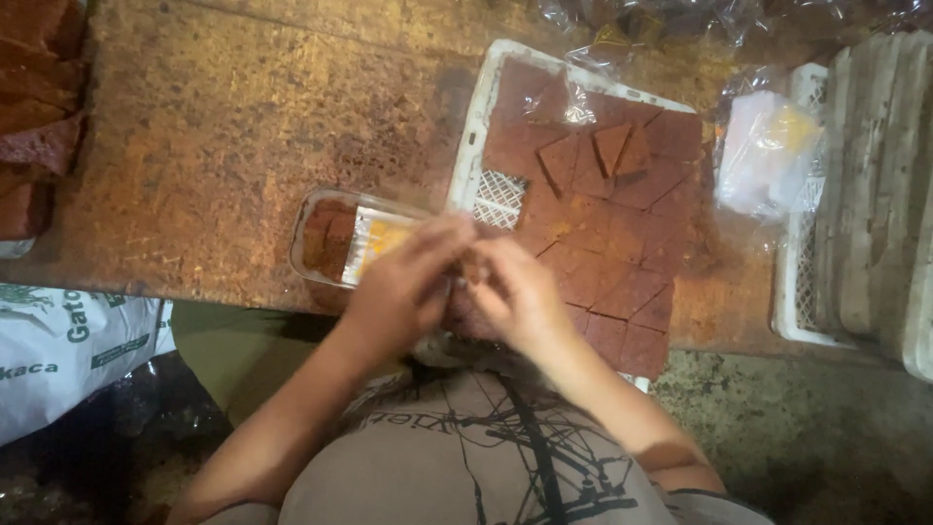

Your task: Individually bagging triangular bread pieces from a tray into small plastic bags on a workbench.

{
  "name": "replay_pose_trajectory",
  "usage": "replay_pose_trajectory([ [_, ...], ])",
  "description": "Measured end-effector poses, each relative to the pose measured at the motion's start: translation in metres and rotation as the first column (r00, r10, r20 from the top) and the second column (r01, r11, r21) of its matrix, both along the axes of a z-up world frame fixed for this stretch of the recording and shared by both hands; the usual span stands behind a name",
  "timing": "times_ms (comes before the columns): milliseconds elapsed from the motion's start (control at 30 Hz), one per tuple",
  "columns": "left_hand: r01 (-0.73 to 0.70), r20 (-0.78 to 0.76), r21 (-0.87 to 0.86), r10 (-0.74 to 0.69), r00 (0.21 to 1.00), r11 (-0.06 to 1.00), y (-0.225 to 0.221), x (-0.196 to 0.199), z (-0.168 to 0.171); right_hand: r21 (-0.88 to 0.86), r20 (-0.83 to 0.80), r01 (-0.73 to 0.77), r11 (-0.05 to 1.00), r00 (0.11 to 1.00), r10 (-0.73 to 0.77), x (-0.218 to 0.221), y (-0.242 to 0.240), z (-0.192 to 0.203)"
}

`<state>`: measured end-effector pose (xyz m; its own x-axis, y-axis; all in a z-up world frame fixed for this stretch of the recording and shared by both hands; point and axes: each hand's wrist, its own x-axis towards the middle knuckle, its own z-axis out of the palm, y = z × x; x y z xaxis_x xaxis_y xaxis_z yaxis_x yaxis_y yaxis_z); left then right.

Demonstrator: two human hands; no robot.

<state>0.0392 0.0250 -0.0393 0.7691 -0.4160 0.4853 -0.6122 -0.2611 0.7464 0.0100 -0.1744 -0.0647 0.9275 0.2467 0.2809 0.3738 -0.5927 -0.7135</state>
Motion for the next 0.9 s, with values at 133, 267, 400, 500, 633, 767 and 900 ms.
replay_pose_trajectory([
  [133,0.175,0.061,-0.024,-0.173,0.983,0.984,-0.016,-0.029,0.01,0.184,0.121,0.126,0.975,0.981,-0.149,0.012,-0.018,0.008],
  [267,0.15,-0.04,-0.007,-0.15,0.988,0.989,-0.004,-0.018,-0.011,0.205,-0.136,0.087,0.975,0.989,-0.059,0.02,-0.023,0.062],
  [400,-0.051,0.028,0.367,0.043,0.999,0.929,0.02,-0.011,-0.068,0.382,0.356,0.3,0.874,0.825,-0.439,0.03,-0.051,0.055],
  [500,-0.071,0.029,0.53,0.066,0.997,0.845,0.026,-0.028,-0.039,0.353,0.252,0.282,0.892,0.889,-0.381,0.045,-0.058,0.028],
  [633,-0.119,-0.061,0.283,0.142,0.988,0.952,0.027,-0.022,-0.037,-0.233,-0.1,0.065,0.97,0.991,-0.09,0.036,-0.033,-0.01],
  [767,-0.119,-0.241,0.221,0.172,0.955,0.968,0.034,-0.025,-0.012,-0.333,-0.123,0.087,0.939,0.983,-0.135,0.04,-0.044,-0.067],
  [900,-0.143,-0.355,0.166,0.194,0.914,0.976,0.033,-0.026,-0.025,-0.214,0.075,0.331,0.919,0.944,-0.323,0.044,-0.055,-0.062],
])
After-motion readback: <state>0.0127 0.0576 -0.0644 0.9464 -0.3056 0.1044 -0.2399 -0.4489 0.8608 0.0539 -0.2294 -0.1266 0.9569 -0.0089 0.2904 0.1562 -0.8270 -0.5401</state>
